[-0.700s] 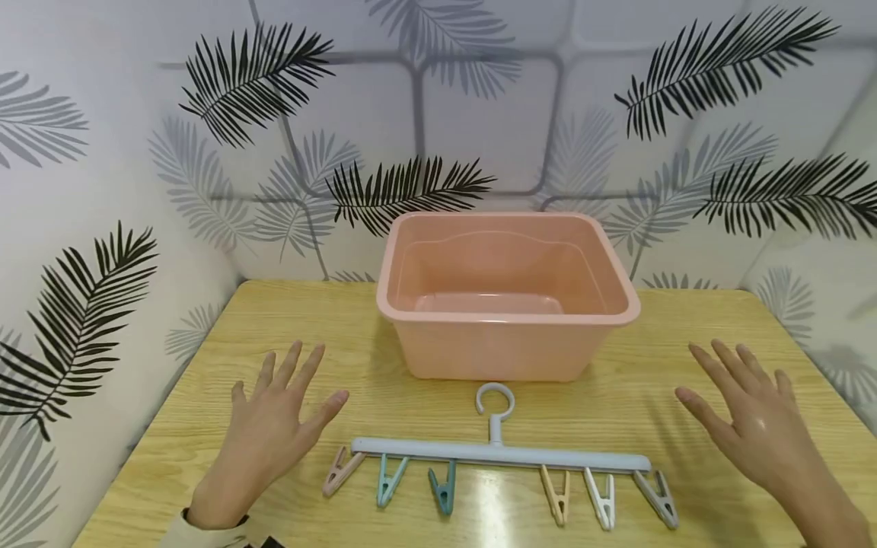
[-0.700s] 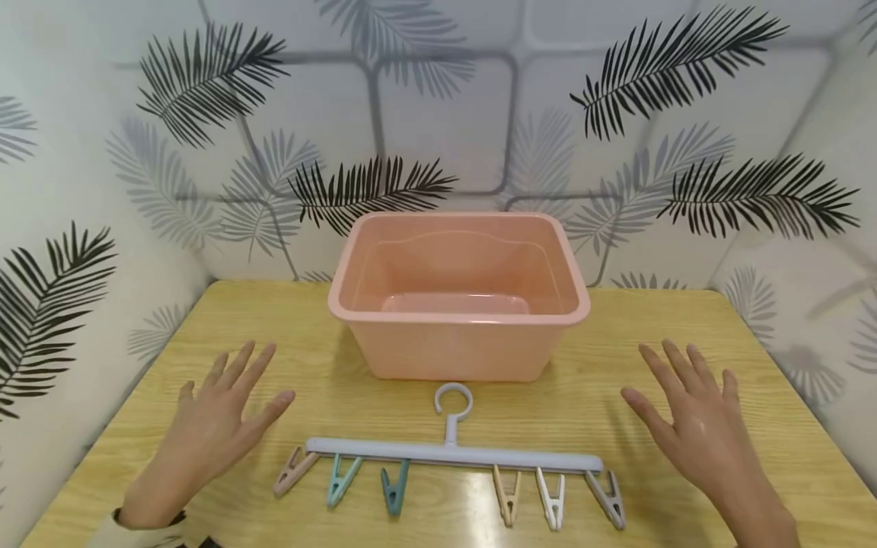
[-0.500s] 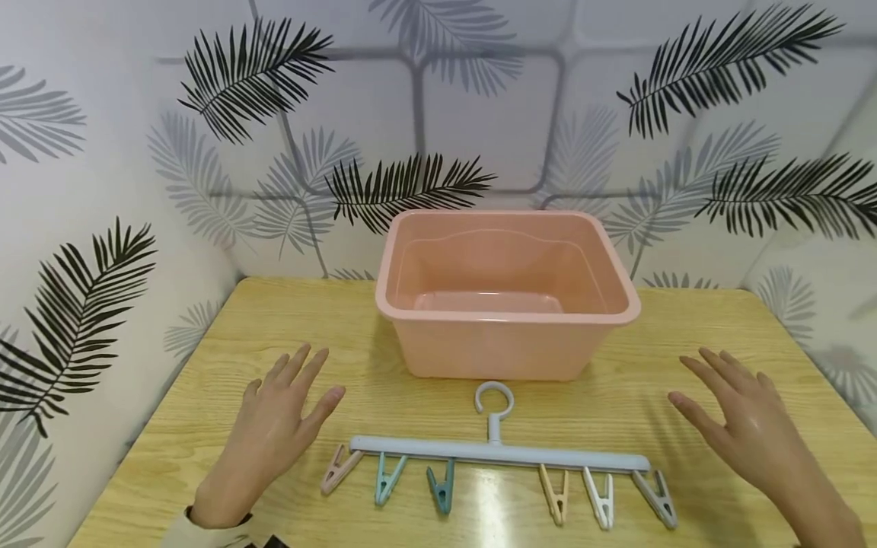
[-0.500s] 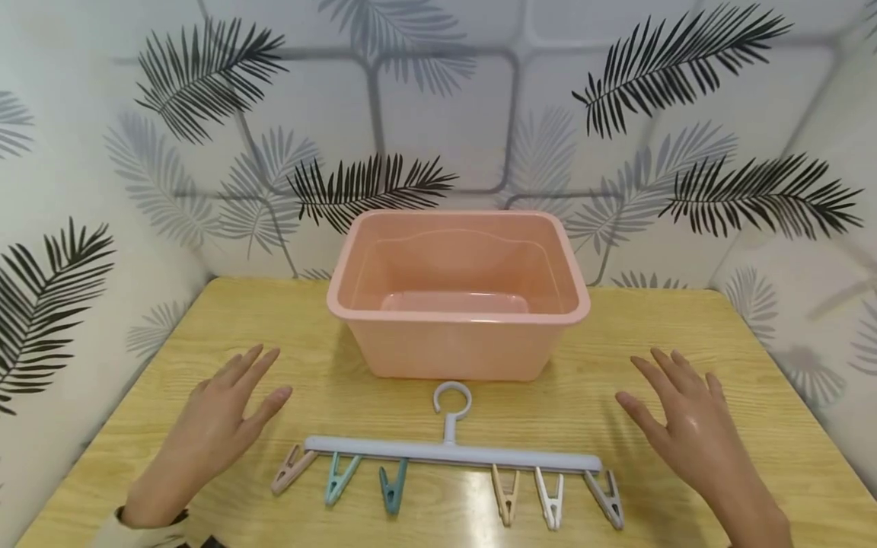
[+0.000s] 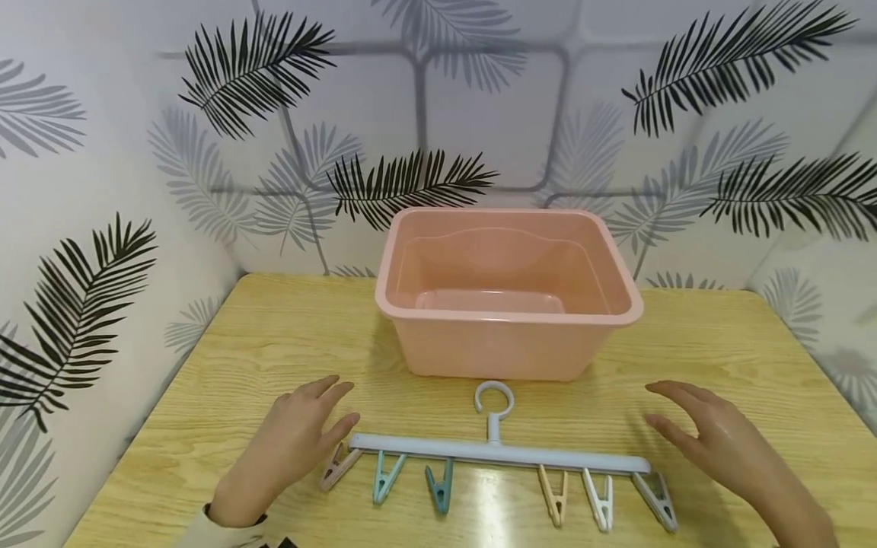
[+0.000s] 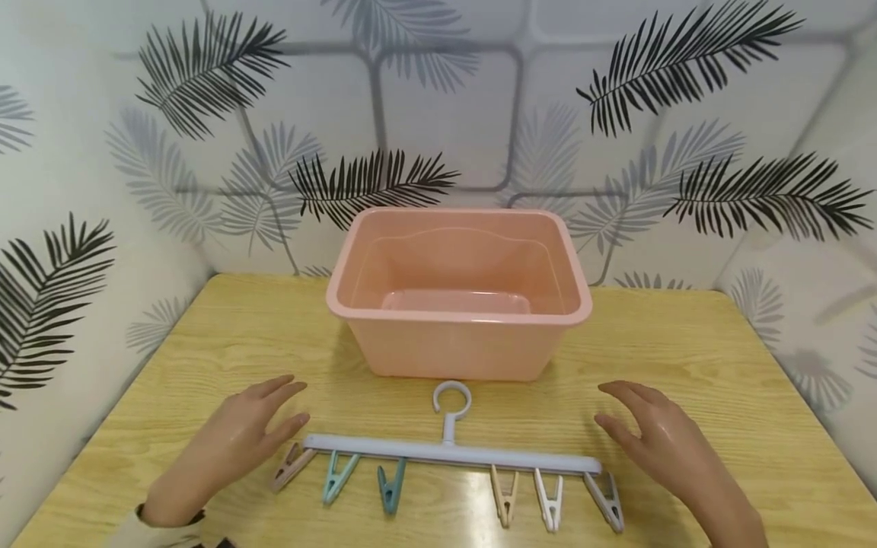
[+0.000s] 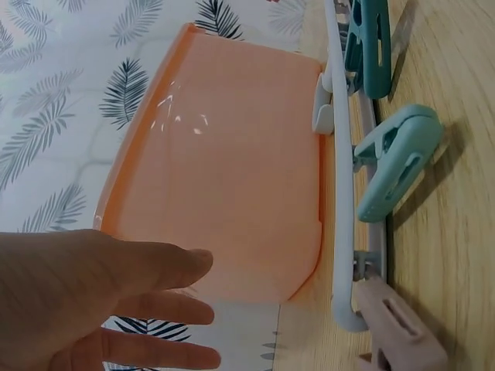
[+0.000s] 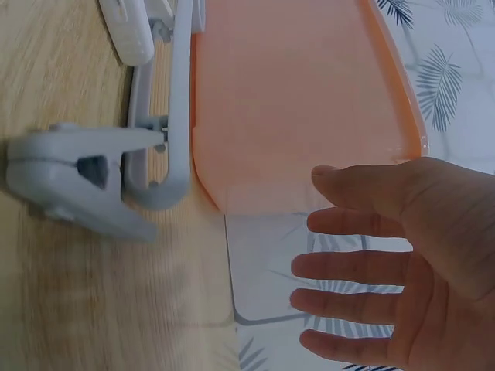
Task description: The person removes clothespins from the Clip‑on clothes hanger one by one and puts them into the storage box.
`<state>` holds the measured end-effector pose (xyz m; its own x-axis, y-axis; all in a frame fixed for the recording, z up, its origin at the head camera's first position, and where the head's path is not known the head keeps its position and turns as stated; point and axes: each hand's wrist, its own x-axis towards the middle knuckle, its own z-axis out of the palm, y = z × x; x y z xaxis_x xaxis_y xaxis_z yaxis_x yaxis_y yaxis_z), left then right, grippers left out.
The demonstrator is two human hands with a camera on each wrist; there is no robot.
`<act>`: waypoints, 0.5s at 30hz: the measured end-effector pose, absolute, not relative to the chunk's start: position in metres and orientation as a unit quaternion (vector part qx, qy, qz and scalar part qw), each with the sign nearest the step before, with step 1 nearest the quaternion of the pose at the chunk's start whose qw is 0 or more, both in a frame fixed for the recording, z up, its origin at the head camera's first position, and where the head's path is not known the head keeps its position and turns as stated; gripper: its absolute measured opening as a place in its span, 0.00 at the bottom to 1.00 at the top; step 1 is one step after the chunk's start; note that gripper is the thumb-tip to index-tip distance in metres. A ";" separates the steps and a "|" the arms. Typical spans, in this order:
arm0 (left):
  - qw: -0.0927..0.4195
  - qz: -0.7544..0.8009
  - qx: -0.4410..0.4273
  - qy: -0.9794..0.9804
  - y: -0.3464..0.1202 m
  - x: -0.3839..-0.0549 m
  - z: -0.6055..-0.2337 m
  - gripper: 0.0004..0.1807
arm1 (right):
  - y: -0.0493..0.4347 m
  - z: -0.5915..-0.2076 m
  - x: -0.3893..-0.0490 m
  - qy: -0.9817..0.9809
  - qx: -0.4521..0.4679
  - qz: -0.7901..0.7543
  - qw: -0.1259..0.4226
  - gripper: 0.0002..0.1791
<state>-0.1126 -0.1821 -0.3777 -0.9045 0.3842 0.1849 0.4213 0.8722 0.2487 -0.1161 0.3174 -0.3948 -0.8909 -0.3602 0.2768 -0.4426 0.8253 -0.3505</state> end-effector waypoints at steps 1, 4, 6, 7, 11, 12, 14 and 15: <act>0.057 -0.145 -0.214 -0.964 -0.181 -0.113 -0.378 0.23 | 0.315 -0.395 -0.117 -0.950 0.216 0.207 0.094 0.23; 0.043 -0.151 -0.231 -0.960 -0.178 -0.114 -0.380 0.22 | 0.310 -0.395 -0.119 -0.949 0.223 0.208 0.074 0.23; 0.045 -0.155 -0.246 -0.956 -0.176 -0.114 -0.381 0.21 | 0.307 -0.396 -0.120 -0.949 0.232 0.206 0.065 0.23; 0.045 -0.155 -0.252 -0.954 -0.175 -0.114 -0.381 0.21 | 0.306 -0.397 -0.120 -0.948 0.236 0.204 0.063 0.23; 0.042 -0.149 -0.272 -0.950 -0.171 -0.116 -0.381 0.20 | 0.303 -0.399 -0.119 -0.945 0.251 0.201 0.058 0.23; 0.040 -0.146 -0.275 -0.949 -0.170 -0.116 -0.381 0.20 | 0.303 -0.399 -0.119 -0.945 0.253 0.201 0.056 0.23; 0.034 -0.146 -0.278 -0.949 -0.168 -0.117 -0.381 0.20 | 0.302 -0.400 -0.119 -0.942 0.261 0.203 0.048 0.22; 0.030 -0.146 -0.279 -0.949 -0.166 -0.117 -0.381 0.20 | 0.302 -0.400 -0.119 -0.941 0.265 0.204 0.042 0.22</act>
<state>-0.1172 -0.1664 -0.3811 -0.8428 0.5201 0.1383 0.5377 0.8021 0.2598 -0.1195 0.3017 -0.4000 -0.8559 -0.4821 0.1872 -0.5163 0.7759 -0.3624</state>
